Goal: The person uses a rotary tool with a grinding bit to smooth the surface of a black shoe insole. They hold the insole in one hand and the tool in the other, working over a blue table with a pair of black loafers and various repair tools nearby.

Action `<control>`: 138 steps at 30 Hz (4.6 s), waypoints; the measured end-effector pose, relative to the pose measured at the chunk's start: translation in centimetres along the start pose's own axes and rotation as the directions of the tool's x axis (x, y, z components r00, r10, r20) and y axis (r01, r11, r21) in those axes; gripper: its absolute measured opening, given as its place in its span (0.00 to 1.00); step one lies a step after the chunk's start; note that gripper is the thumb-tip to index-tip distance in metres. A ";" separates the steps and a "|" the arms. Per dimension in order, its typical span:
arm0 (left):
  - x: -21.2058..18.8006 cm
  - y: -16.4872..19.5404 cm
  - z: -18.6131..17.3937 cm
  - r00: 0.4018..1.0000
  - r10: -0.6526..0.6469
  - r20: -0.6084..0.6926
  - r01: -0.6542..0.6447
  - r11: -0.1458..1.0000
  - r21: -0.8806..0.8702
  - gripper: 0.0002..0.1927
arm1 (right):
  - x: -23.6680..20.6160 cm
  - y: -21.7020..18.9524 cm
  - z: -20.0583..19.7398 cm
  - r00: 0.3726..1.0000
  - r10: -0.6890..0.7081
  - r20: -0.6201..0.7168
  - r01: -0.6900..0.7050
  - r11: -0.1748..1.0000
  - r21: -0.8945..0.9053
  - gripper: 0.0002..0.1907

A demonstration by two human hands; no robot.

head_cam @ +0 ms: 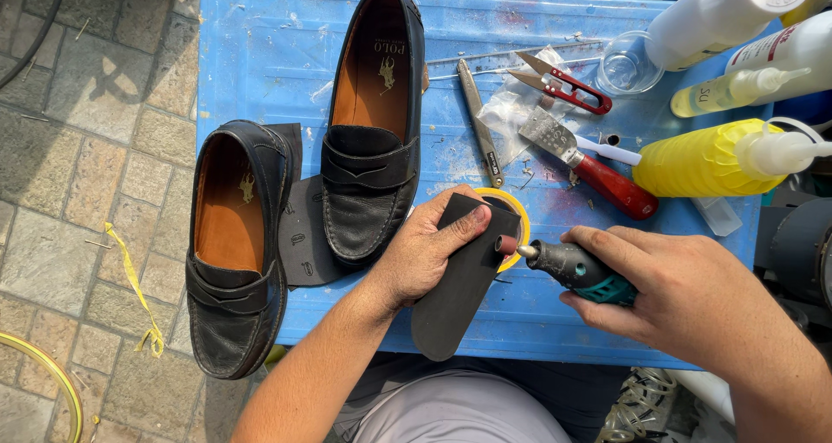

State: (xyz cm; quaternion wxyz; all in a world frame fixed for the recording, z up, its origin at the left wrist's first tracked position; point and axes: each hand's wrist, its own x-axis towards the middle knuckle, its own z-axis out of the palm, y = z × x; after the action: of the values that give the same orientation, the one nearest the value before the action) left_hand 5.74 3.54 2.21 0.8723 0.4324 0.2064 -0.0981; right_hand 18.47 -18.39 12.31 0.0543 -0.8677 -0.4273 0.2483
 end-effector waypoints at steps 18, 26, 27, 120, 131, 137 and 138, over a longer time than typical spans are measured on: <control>0.1 0.0 -0.2 1.000 0.007 0.000 -0.007 0.999 -0.051 0.14 | 0.4 -0.8 0.7 0.966 -0.159 -0.205 0.195 0.966 0.169 0.31; 0.1 0.3 -0.2 0.994 0.081 0.070 -0.060 0.962 -0.268 0.18 | 0.1 -0.9 0.9 0.958 -0.101 -0.270 0.134 0.985 0.106 0.33; 0.1 0.3 -0.2 0.993 0.098 0.064 -0.078 0.962 -0.263 0.18 | 0.2 -1.1 1.0 0.949 -0.109 -0.296 0.145 0.984 0.103 0.33; -0.4 0.9 -0.2 0.828 0.524 0.201 -0.559 0.805 0.202 0.18 | -1.8 0.8 0.4 0.972 0.065 -0.225 0.010 0.949 0.314 0.35; -0.5 1.4 -0.3 0.880 0.267 0.394 -0.049 0.875 -0.482 0.19 | -2.4 1.7 1.1 0.962 0.072 -0.265 0.023 0.941 0.338 0.34; -0.5 1.3 -0.7 0.931 0.141 0.336 -0.005 0.927 -0.374 0.30 | -2.0 1.3 1.1 0.967 0.099 -0.234 -0.021 0.949 0.314 0.34; -0.5 1.2 -0.7 0.928 0.134 0.347 0.009 0.925 -0.380 0.31 | -1.9 1.2 1.1 0.967 0.104 -0.231 -0.028 0.950 0.311 0.35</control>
State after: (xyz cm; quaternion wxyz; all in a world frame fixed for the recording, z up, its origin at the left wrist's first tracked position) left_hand 5.52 4.81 2.92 0.9644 0.2383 0.0406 -0.1075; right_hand 17.81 -20.67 11.68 0.2314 -0.8866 -0.3445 0.2043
